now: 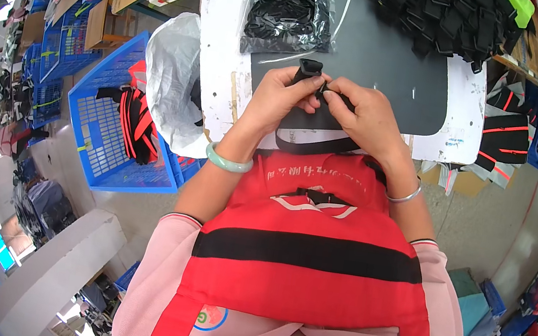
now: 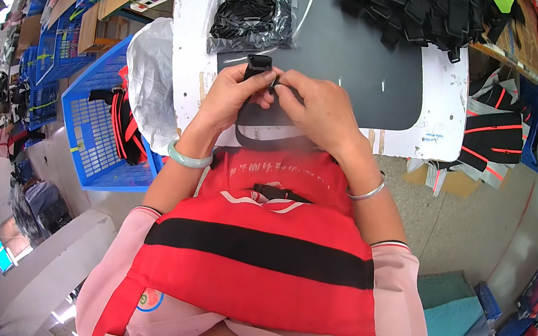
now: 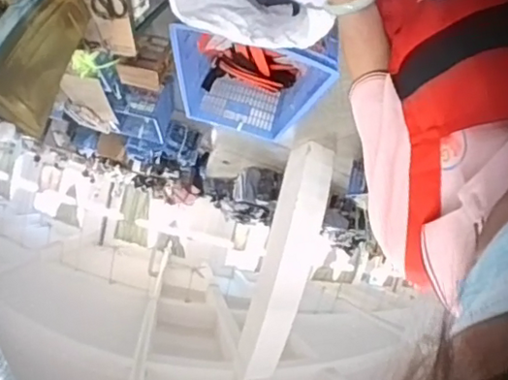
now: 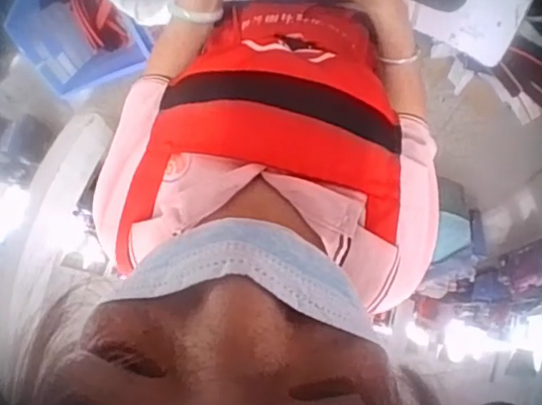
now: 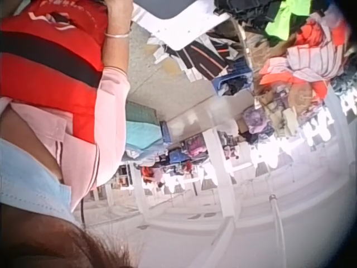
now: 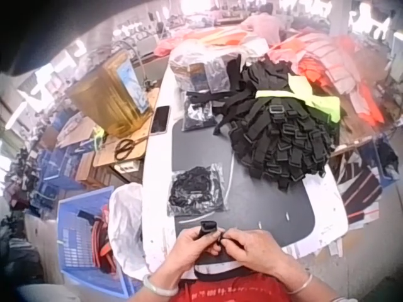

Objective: The recorder is attaching plastic buckles and sliders to black webbing straps.

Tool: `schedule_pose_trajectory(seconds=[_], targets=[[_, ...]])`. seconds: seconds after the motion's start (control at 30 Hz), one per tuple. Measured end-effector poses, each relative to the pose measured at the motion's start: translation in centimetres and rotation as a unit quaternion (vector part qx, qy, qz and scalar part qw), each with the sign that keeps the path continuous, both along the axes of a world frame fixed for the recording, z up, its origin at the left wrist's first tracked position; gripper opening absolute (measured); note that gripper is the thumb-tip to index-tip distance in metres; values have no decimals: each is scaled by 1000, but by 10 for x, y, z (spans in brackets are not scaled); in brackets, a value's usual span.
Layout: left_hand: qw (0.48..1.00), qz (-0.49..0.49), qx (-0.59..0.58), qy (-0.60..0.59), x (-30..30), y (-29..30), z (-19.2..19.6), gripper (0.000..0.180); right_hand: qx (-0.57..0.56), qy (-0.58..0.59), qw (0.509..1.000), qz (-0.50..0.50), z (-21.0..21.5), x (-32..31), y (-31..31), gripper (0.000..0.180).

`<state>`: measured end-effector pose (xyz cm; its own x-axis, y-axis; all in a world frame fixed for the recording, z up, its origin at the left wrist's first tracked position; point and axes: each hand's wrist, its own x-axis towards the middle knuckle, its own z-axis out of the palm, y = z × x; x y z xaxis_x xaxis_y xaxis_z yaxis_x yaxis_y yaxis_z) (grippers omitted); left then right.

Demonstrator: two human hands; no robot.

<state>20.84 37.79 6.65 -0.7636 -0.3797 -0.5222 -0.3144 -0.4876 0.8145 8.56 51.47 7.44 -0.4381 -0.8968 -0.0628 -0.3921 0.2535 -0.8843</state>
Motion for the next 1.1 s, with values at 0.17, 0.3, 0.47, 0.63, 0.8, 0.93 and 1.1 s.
schedule_pose_trajectory(seconds=[0.17,0.3,0.47,0.63,0.8,0.93,1.1], targets=[[1000,5,7,18,6,6,3,23,52,-6,999,2,0,-1,0,16],[999,14,-30,25,6,10,4,21,9,8,998,-57,-3,7,0,20],[998,37,-25,41,3,20,4,17,-40,7,996,-81,-10,12,1,20],[988,21,-153,9,7,20,8,13,-136,55,988,-56,-3,14,-2,14],[978,5,-209,10,16,22,21,9,-76,87,993,30,10,-2,1,15],[955,48,-291,39,18,28,18,8,12,170,981,91,23,-10,5,18],[973,59,-217,44,18,17,25,10,-72,32,997,-12,20,2,7,22]])
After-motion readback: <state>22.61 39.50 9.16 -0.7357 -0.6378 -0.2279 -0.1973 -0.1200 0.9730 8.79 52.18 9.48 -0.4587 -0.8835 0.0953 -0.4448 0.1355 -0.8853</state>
